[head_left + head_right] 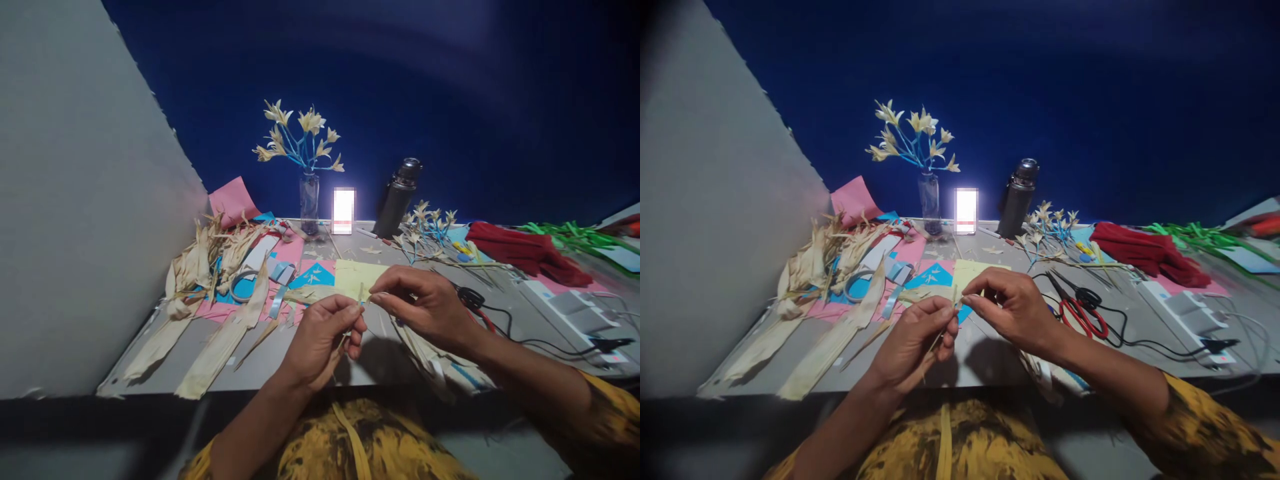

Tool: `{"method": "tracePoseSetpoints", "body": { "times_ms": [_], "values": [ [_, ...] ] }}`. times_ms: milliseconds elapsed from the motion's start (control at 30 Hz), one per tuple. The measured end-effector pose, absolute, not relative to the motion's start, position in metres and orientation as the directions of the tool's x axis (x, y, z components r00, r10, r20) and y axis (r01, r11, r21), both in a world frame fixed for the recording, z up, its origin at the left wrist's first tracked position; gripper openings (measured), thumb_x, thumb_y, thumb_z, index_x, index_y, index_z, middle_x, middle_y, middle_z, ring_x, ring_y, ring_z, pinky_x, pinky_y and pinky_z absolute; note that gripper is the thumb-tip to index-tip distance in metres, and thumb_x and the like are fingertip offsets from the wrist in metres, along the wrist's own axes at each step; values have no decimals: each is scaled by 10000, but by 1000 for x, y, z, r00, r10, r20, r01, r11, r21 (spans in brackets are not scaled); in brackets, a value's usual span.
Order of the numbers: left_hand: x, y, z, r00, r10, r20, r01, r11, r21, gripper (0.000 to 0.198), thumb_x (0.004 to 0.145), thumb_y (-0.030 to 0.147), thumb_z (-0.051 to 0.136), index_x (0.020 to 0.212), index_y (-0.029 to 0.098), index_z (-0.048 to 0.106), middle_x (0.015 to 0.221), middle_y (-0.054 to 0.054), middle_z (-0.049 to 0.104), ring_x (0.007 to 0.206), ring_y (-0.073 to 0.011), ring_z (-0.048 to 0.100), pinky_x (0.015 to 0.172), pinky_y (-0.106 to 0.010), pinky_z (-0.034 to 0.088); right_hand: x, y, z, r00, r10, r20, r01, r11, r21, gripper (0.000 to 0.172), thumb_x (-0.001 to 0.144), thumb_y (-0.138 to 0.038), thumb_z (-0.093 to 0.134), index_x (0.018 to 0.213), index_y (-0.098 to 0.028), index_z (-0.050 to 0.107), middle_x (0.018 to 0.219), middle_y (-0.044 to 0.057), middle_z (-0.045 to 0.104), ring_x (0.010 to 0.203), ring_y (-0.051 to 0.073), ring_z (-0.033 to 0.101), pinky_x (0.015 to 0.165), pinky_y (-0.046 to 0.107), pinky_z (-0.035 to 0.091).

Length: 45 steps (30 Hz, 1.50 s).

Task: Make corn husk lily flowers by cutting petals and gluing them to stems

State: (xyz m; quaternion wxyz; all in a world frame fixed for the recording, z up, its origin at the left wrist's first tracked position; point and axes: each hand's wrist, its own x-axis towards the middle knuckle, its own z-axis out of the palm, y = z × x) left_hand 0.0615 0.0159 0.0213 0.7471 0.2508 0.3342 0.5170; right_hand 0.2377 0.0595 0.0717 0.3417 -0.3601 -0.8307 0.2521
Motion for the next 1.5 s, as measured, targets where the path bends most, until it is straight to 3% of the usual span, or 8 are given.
{"method": "tracePoseSetpoints", "body": {
  "times_ms": [367,933,1300,1400,1500],
  "values": [
    [61,15,17,195,954,-228,-545,298,784,284,679,324,827,732,121,636,582,-2,629,413,-62,500,329,-150,409,233,59,69,-450,789,419,500,611,-614,130,847,-244,664,728,-191,662,629,-2,650,492,106,482,496,250,359],
    [62,18,9,166,965,-205,-491,261,831,291,698,344,810,794,141,625,559,12,631,422,-77,533,386,-166,433,233,57,65,-460,749,477,506,662,-553,96,841,-182,659,745,-179,653,634,-11,654,528,100,547,532,214,397],
    [64,19,10,9,999,-49,-347,49,936,180,748,282,750,708,139,648,603,7,629,481,-81,530,491,-212,441,231,56,65,-477,746,464,483,664,-571,113,865,-219,648,758,-187,638,642,-10,645,533,98,536,515,214,390],
    [63,21,8,35,998,-50,-426,60,903,150,751,240,741,694,139,645,603,13,613,488,-71,525,517,-208,422,233,56,65,-478,749,458,475,660,-583,73,837,-238,694,839,-187,641,675,-9,656,530,97,537,501,210,396],
    [60,23,1,172,981,-85,-634,176,753,114,761,209,729,730,157,633,617,20,602,469,-57,487,506,-204,391,237,56,66,-481,750,454,468,657,-590,179,809,-268,736,929,-184,634,678,-18,649,505,93,523,484,207,401]
  ]
}}
